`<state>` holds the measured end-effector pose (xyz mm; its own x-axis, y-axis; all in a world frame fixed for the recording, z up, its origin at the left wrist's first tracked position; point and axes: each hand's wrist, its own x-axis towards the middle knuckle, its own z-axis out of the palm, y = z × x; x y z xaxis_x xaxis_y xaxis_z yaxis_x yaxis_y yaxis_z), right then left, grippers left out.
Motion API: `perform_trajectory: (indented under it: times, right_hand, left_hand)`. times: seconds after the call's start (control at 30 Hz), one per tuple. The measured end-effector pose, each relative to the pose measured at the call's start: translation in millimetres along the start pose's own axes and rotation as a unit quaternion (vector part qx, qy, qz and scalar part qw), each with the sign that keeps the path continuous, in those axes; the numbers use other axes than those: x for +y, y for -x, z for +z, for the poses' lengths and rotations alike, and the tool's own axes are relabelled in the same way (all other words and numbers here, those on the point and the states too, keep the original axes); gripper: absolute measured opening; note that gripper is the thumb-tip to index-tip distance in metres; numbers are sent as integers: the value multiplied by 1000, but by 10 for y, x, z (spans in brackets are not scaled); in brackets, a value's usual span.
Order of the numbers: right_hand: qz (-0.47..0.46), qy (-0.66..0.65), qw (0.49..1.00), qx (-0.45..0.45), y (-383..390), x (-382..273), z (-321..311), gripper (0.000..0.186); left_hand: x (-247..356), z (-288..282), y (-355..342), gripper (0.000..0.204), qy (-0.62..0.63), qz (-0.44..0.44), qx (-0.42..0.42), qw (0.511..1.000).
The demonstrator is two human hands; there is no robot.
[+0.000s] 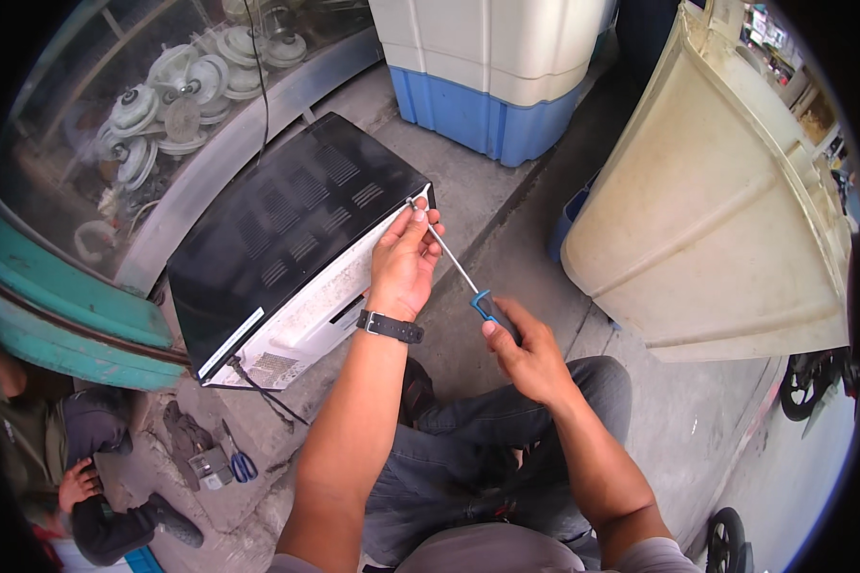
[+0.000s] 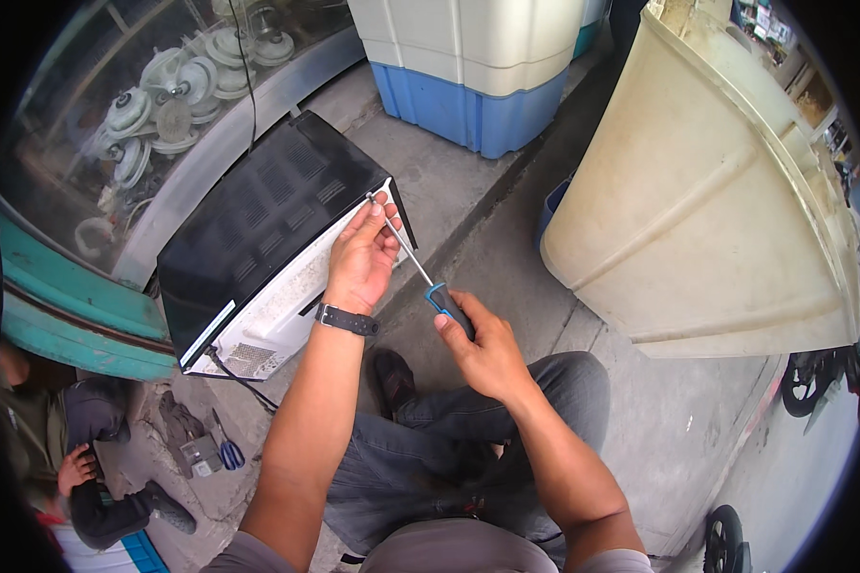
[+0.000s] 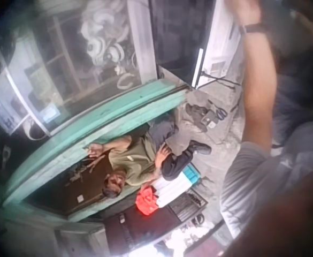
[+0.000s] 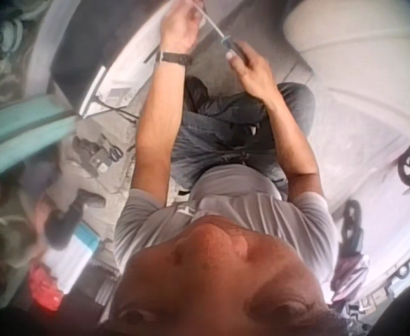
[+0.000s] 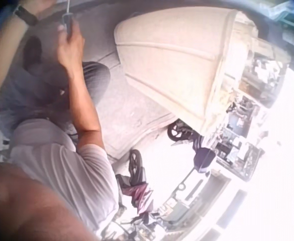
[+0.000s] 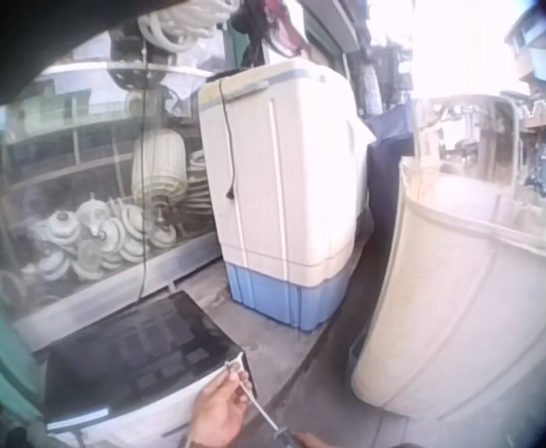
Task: The person unscrews the back panel of a microwave using a screwdriver while sitting on the floor, then attempts to open the front door.
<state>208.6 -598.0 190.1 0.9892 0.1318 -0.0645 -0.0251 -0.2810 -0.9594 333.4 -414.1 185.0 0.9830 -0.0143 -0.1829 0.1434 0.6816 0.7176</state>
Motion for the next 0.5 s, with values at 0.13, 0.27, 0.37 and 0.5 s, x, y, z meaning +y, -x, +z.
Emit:
perform_trajectory:
  times: [0.13,0.27,0.37,0.5]
  right_hand:
    - [92,-199,972,-82,-13,-111,-75,33]
    - [161,-405,889,-139,-24,-186,-156,28]
    - [218,-653,694,-212,-86,-90,-296,30]
    - [180,-548,797,-176,-59,-226,-301,33]
  left_hand:
    - [-21,12,30,31,9,7,19,1000]
    - [33,15,109,27,-22,10,9,1000]
    - [45,86,288,21,-268,24,18,963]
    - [385,99,519,28,-677,461,22,574]
